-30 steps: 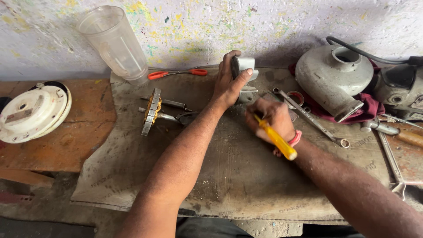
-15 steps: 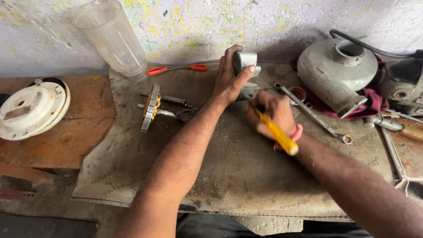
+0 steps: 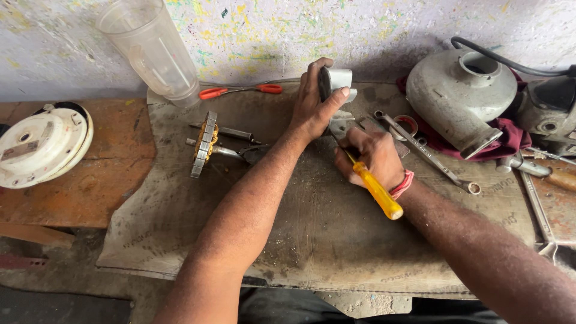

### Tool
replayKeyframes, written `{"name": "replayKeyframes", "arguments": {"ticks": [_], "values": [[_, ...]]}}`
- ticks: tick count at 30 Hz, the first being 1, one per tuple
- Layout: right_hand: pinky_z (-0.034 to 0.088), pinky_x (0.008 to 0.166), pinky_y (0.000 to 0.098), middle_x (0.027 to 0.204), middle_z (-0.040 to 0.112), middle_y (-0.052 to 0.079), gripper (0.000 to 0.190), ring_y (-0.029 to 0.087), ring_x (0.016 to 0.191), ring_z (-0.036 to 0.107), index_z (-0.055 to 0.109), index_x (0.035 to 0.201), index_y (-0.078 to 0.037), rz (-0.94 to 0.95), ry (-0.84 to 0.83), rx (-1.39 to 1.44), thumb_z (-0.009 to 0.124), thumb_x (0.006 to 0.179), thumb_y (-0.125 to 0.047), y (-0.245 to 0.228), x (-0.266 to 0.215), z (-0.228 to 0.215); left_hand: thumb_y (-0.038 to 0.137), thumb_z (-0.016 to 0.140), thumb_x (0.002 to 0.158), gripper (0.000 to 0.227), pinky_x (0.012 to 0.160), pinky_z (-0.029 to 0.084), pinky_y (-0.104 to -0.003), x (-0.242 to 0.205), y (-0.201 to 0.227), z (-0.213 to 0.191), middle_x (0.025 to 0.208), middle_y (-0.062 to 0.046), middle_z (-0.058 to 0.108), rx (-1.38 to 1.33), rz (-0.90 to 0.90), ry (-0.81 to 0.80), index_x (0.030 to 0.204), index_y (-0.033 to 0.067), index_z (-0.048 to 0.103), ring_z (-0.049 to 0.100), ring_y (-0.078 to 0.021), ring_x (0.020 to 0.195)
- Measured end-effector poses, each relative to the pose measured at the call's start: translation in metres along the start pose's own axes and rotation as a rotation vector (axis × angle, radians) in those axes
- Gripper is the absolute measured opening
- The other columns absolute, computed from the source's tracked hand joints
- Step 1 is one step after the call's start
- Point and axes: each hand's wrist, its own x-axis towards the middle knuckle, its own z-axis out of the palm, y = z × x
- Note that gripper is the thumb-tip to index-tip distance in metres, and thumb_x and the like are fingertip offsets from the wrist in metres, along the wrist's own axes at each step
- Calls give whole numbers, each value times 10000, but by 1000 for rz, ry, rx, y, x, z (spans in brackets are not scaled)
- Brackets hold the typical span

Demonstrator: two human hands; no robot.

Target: The person uses a yellow screwdriver to scrape and clean the interior of a grey plastic housing component. They repeatedly scrape the inner surfaces and edges of the housing, occasionally rotating the object to access different areas. The person also uses their finger to wipe or inspect the cleaned surfaces inside the housing.

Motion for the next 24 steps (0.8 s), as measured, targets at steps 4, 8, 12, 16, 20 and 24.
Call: {"name": "replayKeyframes", "arguments": {"ticks": [4, 8, 12, 16, 20, 24], "values": [[521, 531, 329, 715, 677, 130, 130, 199, 583, 675, 644, 867, 5, 70, 71, -68, 759, 851, -53, 2, 10, -6, 762, 553, 849, 909, 983, 559, -546, 1, 2, -1, 1308, -213, 487, -12, -10, -5, 1518, 180, 355, 607, -357, 1229], [473, 493, 336, 654, 622, 121, 144, 214, 530, 621, 615, 797, -10, -10, 54, -32, 753, 787, -52, -4, 3, -4, 754, 557, 862, 903, 1019, 526, -559, -3, 3, -3, 1340, -218, 468, 6, -14, 5, 1532, 183, 355, 575, -370, 1265], [449, 467, 322, 636, 613, 85, 153, 197, 501, 600, 608, 805, -15, -1, 77, 21, 752, 838, -54, 7, 6, -2, 753, 559, 877, 882, 1049, 522, -554, -1, 2, 0, 1352, -213, 488, -2, 11, 9, 1526, 187, 367, 586, -372, 1280], [463, 506, 333, 671, 601, 95, 113, 213, 561, 607, 608, 795, -43, -128, 65, 7, 721, 799, -44, 5, 1, 0, 736, 579, 881, 888, 1060, 484, -563, -2, 1, -1, 1362, -222, 464, 25, 16, 2, 1538, 184, 350, 549, -387, 1303], [475, 488, 330, 663, 636, 104, 141, 190, 536, 630, 623, 820, -6, 38, 74, 38, 750, 832, -63, 9, 7, -6, 754, 567, 869, 896, 1032, 546, -538, -1, 2, 0, 1344, -214, 465, -40, 9, -4, 1520, 179, 349, 584, -367, 1275], [489, 461, 370, 629, 650, 123, 124, 221, 500, 636, 642, 802, 0, 72, 52, 25, 739, 836, -68, 11, 9, -6, 737, 566, 869, 889, 1030, 520, -535, 0, 2, 0, 1319, -213, 478, 5, -5, 4, 1523, 170, 366, 576, -358, 1263]]}}
